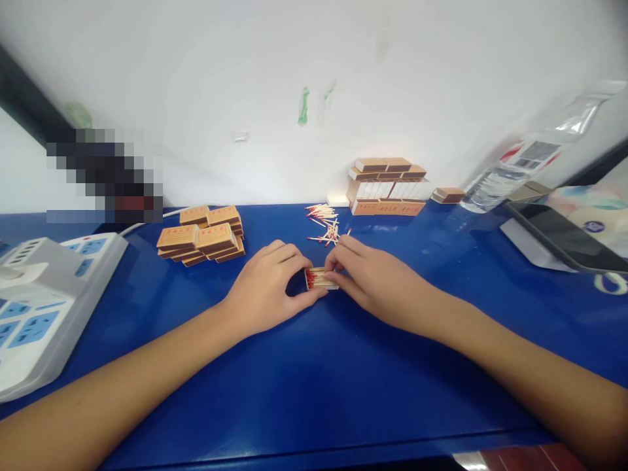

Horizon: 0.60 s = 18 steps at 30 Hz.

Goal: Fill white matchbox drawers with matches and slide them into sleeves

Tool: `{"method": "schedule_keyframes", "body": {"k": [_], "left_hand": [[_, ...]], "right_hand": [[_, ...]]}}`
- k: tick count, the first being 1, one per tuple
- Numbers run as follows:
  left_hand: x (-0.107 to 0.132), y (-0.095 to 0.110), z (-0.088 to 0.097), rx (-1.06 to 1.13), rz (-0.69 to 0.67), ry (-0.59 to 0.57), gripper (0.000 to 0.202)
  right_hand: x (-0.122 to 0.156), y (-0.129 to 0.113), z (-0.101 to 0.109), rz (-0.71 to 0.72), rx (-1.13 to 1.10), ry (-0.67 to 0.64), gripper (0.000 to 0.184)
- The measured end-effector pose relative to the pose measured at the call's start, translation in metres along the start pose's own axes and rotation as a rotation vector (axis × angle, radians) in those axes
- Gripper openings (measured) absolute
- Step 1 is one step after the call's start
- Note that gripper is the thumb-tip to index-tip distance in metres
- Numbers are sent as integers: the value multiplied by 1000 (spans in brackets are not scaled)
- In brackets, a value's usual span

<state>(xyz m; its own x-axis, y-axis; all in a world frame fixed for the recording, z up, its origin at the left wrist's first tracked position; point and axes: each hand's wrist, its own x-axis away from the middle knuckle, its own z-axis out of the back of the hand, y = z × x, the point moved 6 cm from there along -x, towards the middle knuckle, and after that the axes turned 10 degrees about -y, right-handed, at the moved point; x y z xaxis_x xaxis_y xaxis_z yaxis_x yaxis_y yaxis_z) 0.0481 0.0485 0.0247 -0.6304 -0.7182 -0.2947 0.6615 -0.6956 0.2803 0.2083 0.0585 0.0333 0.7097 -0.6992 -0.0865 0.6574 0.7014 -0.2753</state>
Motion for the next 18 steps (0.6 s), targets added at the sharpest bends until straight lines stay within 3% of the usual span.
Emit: {"method": "schedule_keyframes", "body": {"k": [18], "left_hand": [[0, 1, 1, -1, 3, -7, 31]], "right_hand": [[-1, 4, -2, 26, -45, 21, 8]]}}
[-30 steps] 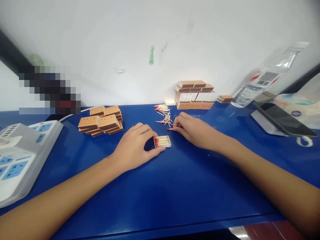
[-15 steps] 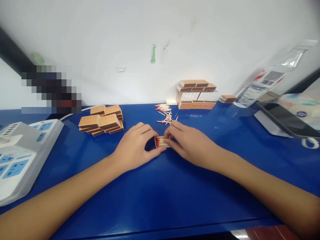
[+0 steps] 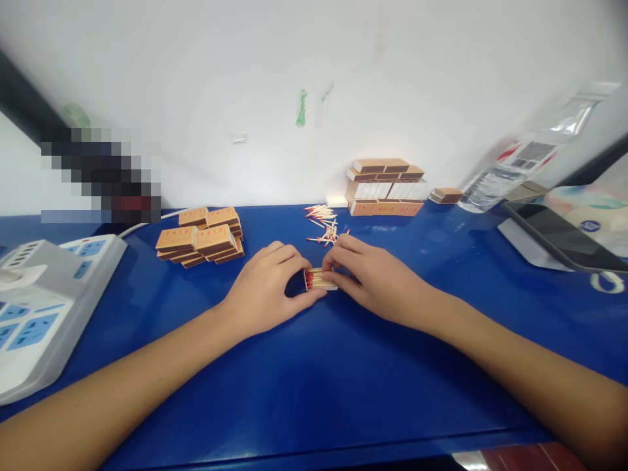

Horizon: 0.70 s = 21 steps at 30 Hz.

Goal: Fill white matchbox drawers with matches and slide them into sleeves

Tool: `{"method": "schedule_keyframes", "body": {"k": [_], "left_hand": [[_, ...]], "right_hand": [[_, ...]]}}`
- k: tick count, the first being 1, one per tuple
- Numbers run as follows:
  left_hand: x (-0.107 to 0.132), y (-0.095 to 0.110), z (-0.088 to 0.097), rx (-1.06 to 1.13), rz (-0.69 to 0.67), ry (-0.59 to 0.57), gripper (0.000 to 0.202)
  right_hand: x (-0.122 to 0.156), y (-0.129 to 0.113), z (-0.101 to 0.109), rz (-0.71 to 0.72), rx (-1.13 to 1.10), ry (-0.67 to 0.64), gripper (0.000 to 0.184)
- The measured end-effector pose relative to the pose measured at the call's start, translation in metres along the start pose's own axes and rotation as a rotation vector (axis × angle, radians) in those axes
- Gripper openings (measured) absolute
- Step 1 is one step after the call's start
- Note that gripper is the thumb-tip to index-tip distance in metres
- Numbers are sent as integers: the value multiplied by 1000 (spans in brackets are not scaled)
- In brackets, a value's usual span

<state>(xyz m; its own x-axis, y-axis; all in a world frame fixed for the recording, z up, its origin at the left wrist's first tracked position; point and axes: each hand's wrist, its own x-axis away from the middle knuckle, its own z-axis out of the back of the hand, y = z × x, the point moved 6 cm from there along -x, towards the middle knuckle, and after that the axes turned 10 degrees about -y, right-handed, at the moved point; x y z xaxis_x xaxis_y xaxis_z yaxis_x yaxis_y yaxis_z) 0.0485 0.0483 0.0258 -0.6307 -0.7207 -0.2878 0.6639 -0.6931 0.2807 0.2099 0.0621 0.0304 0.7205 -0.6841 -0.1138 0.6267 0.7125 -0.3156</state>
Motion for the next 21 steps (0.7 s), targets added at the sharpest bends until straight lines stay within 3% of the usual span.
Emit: {"method": "schedule_keyframes", "body": {"k": [13, 18, 21], "left_hand": [[1, -1, -1, -1, -4, 4, 28], [1, -1, 0, 6, 9, 1, 30], [1, 0, 0, 12, 1, 2, 30]], "right_hand": [[-4, -4, -2, 74, -166, 68, 12], [-1, 21, 25, -36, -58, 253, 12], [0, 46, 35, -143, 38, 276, 11]]}}
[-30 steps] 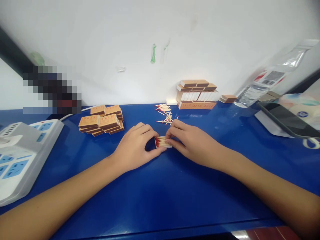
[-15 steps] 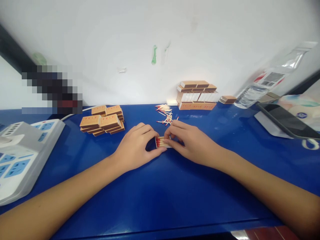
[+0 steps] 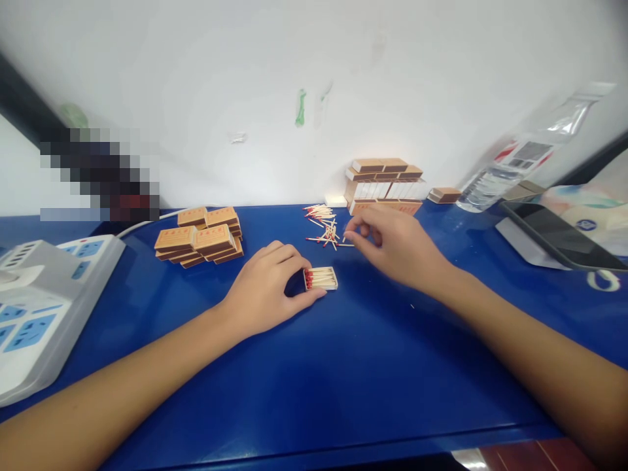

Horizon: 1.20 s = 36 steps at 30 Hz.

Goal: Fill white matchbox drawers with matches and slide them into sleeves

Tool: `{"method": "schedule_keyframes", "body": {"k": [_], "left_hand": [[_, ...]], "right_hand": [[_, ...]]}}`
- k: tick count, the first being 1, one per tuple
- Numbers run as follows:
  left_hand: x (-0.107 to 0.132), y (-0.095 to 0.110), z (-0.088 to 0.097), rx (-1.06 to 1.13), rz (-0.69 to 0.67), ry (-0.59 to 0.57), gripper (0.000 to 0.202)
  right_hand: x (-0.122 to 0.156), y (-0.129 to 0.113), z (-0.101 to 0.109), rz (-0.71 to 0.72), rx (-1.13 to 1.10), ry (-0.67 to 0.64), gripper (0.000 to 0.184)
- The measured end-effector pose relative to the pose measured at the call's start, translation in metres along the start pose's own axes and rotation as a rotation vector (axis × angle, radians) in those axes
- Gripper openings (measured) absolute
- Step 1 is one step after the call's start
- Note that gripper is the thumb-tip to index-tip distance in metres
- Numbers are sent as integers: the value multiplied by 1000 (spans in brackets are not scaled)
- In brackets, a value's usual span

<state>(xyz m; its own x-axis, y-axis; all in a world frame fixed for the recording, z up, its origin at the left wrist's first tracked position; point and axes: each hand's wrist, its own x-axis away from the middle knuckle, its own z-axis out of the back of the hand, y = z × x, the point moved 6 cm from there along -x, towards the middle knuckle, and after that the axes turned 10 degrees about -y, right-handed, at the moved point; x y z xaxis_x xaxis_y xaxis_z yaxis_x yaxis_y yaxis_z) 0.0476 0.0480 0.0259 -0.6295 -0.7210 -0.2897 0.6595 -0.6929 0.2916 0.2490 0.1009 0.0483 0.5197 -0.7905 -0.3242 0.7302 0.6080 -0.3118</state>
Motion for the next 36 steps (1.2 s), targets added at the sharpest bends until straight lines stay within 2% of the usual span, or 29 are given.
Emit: {"method": "schedule_keyframes", "body": {"k": [4, 9, 17, 24, 27, 31, 34, 36], "left_hand": [[1, 0, 0, 1, -7, 11, 29], [1, 0, 0, 0, -2, 14, 29], [1, -1, -1, 1, -5, 12, 30], [0, 0, 0, 0, -7, 12, 29], [0, 0, 0, -1, -6, 8, 30], [0, 0, -1, -2, -6, 7, 31], [0, 0, -1, -4, -4, 9, 31], [0, -1, -1, -6, -2, 9, 31]], "right_hand": [[-4, 26, -10, -50, 78, -111, 13], [-4, 34, -27, -39, 31, -227, 18], [-10, 40, -28, 36, 69, -184, 19], [-16, 45, -29, 44, 110, -241, 17], [-14, 40, -23, 53, 83, -190, 16], [-10, 20, -16, 75, -18, -110, 10], [-4, -4, -13, 148, -85, -80, 25], [0, -18, -13, 184, -125, -70, 28]]}}
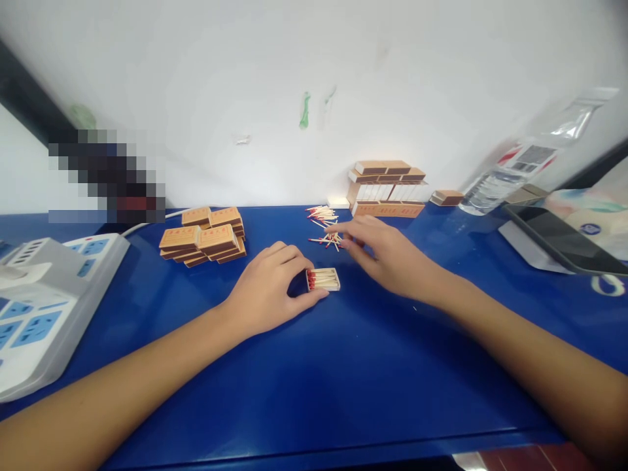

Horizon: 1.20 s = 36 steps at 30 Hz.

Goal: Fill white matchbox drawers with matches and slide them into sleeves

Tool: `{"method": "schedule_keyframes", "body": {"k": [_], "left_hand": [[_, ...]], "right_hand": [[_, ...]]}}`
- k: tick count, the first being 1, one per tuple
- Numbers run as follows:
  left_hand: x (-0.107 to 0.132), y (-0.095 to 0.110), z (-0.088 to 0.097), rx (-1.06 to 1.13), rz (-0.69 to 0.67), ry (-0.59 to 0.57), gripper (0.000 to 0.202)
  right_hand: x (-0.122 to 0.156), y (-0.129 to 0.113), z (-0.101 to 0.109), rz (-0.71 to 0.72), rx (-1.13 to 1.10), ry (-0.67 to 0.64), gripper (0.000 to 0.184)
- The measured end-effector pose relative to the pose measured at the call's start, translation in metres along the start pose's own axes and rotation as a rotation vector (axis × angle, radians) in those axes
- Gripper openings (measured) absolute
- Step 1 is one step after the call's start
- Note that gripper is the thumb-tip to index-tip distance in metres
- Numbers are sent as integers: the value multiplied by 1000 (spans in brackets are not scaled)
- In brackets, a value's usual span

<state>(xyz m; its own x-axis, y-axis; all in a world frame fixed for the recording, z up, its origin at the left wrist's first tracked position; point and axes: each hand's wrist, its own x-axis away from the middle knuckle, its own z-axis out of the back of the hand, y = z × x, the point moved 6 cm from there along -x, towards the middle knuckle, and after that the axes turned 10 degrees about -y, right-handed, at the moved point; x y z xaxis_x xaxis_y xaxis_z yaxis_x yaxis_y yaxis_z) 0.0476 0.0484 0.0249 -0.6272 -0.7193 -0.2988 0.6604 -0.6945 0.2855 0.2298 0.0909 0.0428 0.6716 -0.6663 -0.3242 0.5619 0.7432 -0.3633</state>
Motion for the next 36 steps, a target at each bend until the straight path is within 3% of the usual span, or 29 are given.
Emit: {"method": "schedule_keyframes", "body": {"k": [7, 12, 24, 36], "left_hand": [[0, -1, -1, 4, 3, 0, 33], [0, -1, -1, 0, 11, -5, 32], [1, -1, -1, 8, 2, -1, 31], [0, 0, 1, 1, 0, -5, 31]], "right_hand": [[4, -7, -6, -220, -489, 45, 14], [3, -7, -17, -242, -638, -20, 14], [3, -2, -22, -214, -282, -161, 10], [5, -13, -17, -87, -146, -143, 9]]}}
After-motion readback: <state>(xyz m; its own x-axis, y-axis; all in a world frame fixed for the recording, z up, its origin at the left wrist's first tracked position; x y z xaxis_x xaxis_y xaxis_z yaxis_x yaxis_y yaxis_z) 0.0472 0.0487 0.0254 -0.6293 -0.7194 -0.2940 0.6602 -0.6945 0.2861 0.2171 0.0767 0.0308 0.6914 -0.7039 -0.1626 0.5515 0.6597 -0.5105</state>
